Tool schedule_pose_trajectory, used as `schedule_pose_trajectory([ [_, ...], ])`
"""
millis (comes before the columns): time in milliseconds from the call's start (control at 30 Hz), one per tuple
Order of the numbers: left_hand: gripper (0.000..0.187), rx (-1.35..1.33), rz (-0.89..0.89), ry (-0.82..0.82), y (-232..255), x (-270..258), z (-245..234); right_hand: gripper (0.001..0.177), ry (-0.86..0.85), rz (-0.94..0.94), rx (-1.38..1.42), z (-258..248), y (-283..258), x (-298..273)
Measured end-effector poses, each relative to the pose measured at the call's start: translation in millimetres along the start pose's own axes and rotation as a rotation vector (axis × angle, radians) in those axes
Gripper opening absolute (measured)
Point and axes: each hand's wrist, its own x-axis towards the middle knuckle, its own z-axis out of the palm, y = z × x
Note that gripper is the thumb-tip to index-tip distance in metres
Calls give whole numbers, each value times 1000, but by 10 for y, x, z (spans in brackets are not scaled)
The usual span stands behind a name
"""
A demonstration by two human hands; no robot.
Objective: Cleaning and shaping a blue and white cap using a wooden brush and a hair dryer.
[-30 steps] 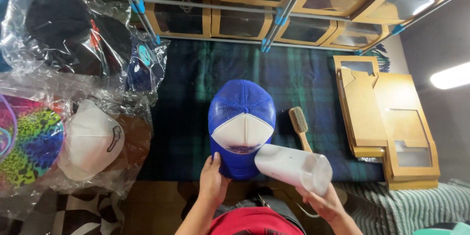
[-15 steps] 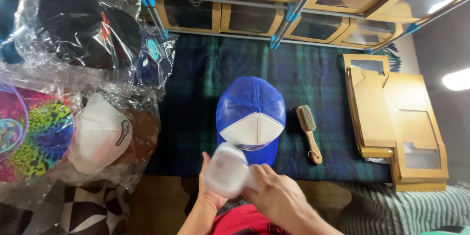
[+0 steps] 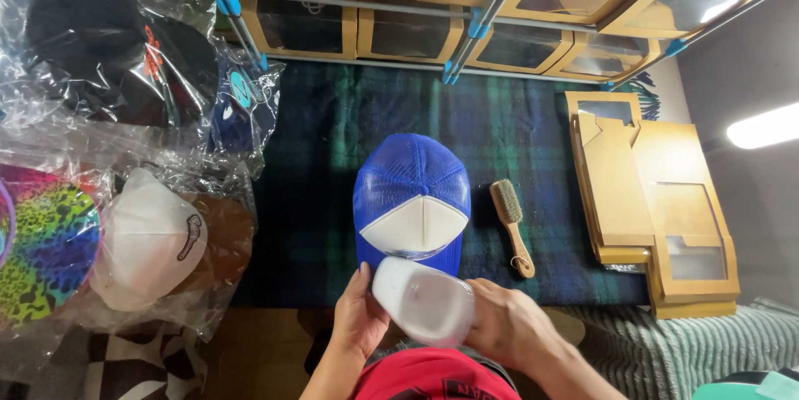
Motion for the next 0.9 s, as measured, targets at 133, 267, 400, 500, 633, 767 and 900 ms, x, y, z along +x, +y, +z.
schedule_pose_trajectory([
  [133, 56, 125, 57, 29, -16, 61, 29, 72, 62, -45, 90, 258, 1082, -142],
  [267, 56, 146, 50, 51, 0, 41, 67, 68, 177, 64, 135, 493, 1803, -127],
  [400, 56, 170, 32, 47, 73, -124, 197, 68, 326, 345, 241, 503, 1951, -82],
  [500, 57, 173, 33, 34, 59, -114, 157, 66, 319, 333, 238, 636, 2062, -125],
  [633, 53, 131, 32, -1, 50, -37, 90, 59, 357, -167, 105, 796, 1888, -269],
  [767, 60, 95, 31, -48, 18, -16, 35, 70, 201, -5, 192, 396, 598, -252],
  [900, 56, -83, -75, 40, 1, 113, -224, 39, -18, 112, 23, 80, -475, 45],
])
